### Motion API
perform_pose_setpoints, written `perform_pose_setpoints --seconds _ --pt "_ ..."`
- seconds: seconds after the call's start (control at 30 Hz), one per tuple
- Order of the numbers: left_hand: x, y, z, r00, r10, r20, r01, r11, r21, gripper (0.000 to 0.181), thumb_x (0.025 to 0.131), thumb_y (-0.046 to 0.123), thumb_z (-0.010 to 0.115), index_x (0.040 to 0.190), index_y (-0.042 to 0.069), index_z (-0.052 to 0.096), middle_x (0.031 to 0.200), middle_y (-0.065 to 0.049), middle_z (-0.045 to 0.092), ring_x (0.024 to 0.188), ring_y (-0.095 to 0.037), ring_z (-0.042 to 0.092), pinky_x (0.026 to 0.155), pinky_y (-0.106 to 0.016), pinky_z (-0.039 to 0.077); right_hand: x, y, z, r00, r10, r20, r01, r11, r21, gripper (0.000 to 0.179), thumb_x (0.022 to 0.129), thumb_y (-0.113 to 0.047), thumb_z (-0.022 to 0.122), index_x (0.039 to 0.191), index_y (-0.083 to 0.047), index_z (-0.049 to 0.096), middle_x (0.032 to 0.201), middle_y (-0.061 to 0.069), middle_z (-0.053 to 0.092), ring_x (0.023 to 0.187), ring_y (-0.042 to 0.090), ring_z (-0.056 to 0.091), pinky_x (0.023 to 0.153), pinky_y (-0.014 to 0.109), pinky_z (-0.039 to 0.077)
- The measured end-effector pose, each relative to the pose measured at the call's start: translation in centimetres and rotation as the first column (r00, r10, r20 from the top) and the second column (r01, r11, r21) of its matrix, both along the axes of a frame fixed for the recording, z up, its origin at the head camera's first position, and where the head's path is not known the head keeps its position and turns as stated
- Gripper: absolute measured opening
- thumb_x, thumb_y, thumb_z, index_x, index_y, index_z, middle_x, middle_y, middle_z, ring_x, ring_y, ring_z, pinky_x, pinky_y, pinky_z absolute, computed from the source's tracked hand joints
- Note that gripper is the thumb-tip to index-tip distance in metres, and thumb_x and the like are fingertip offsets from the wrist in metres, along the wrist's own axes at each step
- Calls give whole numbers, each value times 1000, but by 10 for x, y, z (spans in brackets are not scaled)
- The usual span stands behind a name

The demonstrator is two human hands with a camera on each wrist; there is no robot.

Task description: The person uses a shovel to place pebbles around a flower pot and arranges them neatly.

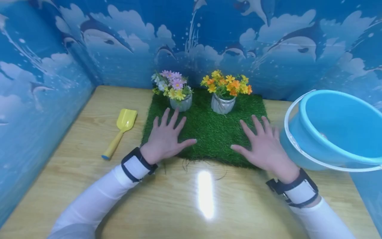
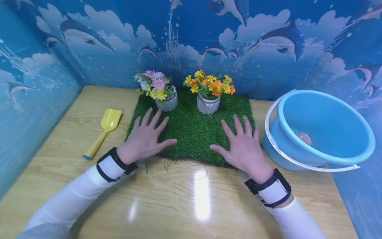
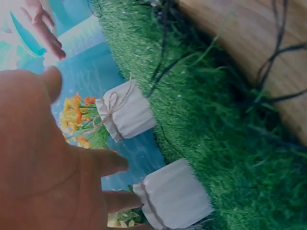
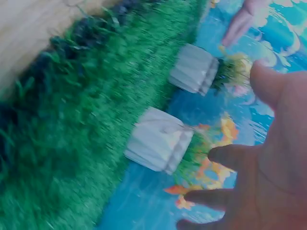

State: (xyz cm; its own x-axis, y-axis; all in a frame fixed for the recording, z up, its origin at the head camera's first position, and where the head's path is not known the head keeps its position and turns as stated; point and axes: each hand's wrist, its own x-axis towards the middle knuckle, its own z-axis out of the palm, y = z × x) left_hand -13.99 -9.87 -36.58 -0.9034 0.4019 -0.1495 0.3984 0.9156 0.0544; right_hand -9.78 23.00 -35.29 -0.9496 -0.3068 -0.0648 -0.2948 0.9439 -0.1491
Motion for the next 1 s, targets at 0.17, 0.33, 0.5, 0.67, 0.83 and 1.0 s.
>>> perform_pose_setpoints --seconds 0.17,0.33,0.5,0.67,0.83,1.0 --pt "-1 -1 -4 1000 -21 -5 21 1000 -2 87 94 75 34 154 12 36 157 -22 31 141 -46 29 110 -63 30 11 13 27 985 40 -168 -53 996 -71 67 97 -53 58 148 -11 46 149 23 42 133 49 39 104 67 33" --pt "-3 -3 -7 999 -32 -35 34 998 45 75 96 66 46 142 8 52 141 -22 51 127 -44 48 97 -59 47 24 28 56 914 51 -402 -103 989 -109 47 94 -36 67 132 -8 62 134 17 59 117 41 54 89 61 47" --pt "-3 -7 -11 999 -25 -22 27 996 81 68 96 62 52 136 7 58 132 -20 57 117 -41 55 84 -59 53 32 49 73 801 38 -598 -111 990 -86 39 92 -29 62 120 -3 68 121 20 65 106 44 58 72 59 50" --pt "-2 -9 -17 1000 -11 -5 11 996 92 66 96 61 53 134 7 60 130 -20 59 113 -41 58 83 -61 53 36 67 72 775 -31 -631 -26 996 -81 35 82 -7 74 115 1 69 117 22 65 103 46 58 73 60 49" --pt "-3 -9 -19 1000 -11 -12 12 995 97 66 96 61 53 134 7 59 133 -21 57 115 -42 57 83 -62 53 40 82 61 804 -115 -583 91 993 -70 35 84 -7 73 118 1 67 98 25 67 64 37 58 47 50 45" --pt "-2 -10 -23 1000 -5 -13 6 994 107 66 96 61 53 135 7 59 135 -21 54 119 -43 54 85 -62 52 45 86 61 851 -137 -506 133 990 -44 36 91 -8 67 126 -2 63 63 18 58 39 14 26 35 31 19"
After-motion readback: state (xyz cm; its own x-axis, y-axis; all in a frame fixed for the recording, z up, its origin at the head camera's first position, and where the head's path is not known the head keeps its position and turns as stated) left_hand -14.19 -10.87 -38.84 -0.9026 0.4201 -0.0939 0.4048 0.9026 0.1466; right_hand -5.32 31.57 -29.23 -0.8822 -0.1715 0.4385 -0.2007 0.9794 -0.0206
